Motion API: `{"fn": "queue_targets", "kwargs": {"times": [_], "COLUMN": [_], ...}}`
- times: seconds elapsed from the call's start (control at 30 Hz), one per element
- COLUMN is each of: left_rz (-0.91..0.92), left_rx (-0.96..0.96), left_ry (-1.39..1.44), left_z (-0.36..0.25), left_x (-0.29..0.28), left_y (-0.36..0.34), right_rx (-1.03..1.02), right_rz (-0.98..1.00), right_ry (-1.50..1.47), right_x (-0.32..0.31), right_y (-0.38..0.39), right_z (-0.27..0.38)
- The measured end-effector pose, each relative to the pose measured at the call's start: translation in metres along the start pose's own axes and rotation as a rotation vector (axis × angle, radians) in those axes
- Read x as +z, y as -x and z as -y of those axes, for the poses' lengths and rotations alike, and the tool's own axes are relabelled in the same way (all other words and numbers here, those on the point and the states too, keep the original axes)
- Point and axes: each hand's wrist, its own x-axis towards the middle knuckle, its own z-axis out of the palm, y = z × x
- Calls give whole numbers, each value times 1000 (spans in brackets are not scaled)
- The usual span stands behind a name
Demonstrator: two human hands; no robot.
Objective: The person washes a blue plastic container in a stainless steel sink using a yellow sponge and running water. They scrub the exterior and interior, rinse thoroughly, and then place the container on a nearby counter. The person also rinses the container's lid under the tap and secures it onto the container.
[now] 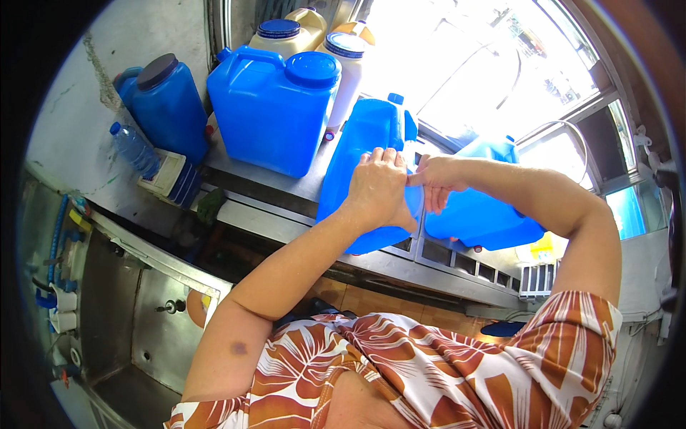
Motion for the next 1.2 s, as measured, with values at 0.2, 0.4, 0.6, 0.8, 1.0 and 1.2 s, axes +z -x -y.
{"fn": "queue_targets", "kwargs": {"times": [0.2, 0.4, 0.6, 0.8, 1.0, 1.2], "left_rz": [-82, -83, -131, -19, -34, -45], "left_rx": [21, 16, 40, 65, 40, 20], "left_ry": [-17, 1, -29, 20, 55, 64], "left_z": [-1, 1, 3, 5, 0, -1], "left_x": [6, 7, 6, 1, 2, 3], "left_y": [0, 0, 1, 1, 2, 3], "right_rx": [31, 31, 67, 121, 134, 162], "right_rz": [-49, -22, 8, 113, 2, -100], "right_ry": [-26, -96, 16, 37, 136, 85], "right_x": [1, -2, -5, -5, 6, 13], "right_y": [-3, -5, -7, -10, -8, -12], "right_z": [-3, -4, 7, 14, 14, 13]}}
